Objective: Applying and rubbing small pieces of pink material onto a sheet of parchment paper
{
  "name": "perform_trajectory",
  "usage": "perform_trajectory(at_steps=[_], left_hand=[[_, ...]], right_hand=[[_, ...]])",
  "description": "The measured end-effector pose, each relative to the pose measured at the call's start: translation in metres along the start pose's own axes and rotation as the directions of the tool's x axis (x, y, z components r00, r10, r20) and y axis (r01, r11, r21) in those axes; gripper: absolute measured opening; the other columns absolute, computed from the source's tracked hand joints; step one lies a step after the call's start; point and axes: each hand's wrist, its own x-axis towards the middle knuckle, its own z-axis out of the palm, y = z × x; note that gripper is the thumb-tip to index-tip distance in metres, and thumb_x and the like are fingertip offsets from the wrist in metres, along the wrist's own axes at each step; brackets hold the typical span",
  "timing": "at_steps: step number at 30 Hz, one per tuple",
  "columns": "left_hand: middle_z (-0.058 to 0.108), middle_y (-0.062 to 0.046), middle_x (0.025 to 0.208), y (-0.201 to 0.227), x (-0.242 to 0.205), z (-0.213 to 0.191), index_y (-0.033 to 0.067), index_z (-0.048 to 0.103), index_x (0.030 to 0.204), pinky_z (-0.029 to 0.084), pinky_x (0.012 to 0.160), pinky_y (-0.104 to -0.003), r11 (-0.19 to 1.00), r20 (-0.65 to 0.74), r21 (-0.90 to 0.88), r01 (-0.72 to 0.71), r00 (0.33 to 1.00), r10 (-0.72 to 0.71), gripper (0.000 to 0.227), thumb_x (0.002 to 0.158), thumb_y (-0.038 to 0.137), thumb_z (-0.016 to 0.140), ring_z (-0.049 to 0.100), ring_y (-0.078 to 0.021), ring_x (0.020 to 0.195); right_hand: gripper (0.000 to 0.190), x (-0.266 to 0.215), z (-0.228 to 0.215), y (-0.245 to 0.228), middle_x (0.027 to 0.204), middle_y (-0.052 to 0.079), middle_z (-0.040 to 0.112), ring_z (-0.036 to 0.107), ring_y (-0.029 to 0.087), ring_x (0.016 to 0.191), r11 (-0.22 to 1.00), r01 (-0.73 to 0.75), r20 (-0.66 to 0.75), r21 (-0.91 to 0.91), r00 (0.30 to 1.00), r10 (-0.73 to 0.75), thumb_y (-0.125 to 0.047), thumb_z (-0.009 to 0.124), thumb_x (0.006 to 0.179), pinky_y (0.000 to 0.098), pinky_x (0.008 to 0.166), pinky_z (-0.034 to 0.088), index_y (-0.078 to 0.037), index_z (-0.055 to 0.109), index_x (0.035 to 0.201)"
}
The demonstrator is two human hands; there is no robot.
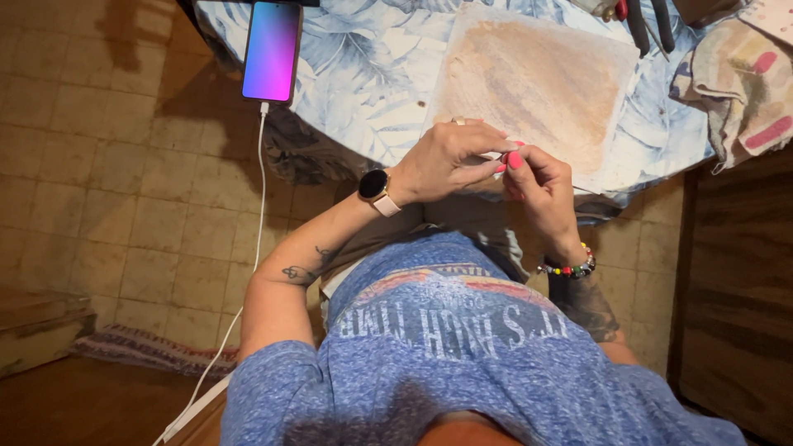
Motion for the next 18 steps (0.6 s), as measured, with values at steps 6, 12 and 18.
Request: perform_trajectory(at_steps=[6, 12, 18], left_hand=[[0.059, -0.012, 0.089, -0.017, -0.030, 0.013, 0.0067, 0.055, 0.102, 0.047, 0.074, -0.042, 0.822, 0.078, 0.566, -0.061, 0.997, 0.020, 0.029, 0.079, 0.024, 0.058, 0.057, -0.0302, 0.090], [0.053, -0.008, 0.109, 0.002, -0.046, 0.011, 0.0103, 0.052, 0.111, 0.030, 0.090, -0.054, 0.609, 0.235, 0.791, -0.056, 0.947, -0.218, 0.051, 0.071, 0.040, 0.062, 0.045, -0.0320, 0.106], [0.048, -0.009, 0.115, 0.001, -0.053, 0.016, 0.0081, 0.048, 0.115, 0.023, 0.093, -0.058, 0.549, 0.196, 0.834, -0.053, 0.959, -0.206, 0.061, 0.069, 0.045, 0.062, 0.040, -0.0349, 0.110]], right_hand=[[0.016, 0.018, -0.047, 0.008, 0.061, 0.007, 0.037, 0.045, 0.024, 0.054, 0.558, 0.429, 0.338, -0.710, 0.903, -0.263, -0.018, 0.055, 0.089, 0.0276, 0.049, 0.039, -0.006, 0.059, 0.079], [0.009, 0.031, -0.069, 0.016, 0.068, 0.006, 0.048, 0.056, 0.023, 0.066, -0.160, 0.512, 0.521, -0.844, 0.853, -0.025, -0.019, 0.053, 0.077, 0.0316, 0.055, 0.047, -0.010, 0.053, 0.074], [0.015, 0.087, -0.006, 0.037, 0.074, 0.009, 0.045, 0.053, 0.030, 0.072, 0.050, 0.594, 0.596, -0.803, 0.803, 0.030, -0.023, 0.050, 0.075, 0.0406, 0.053, 0.048, -0.009, 0.048, 0.076]])
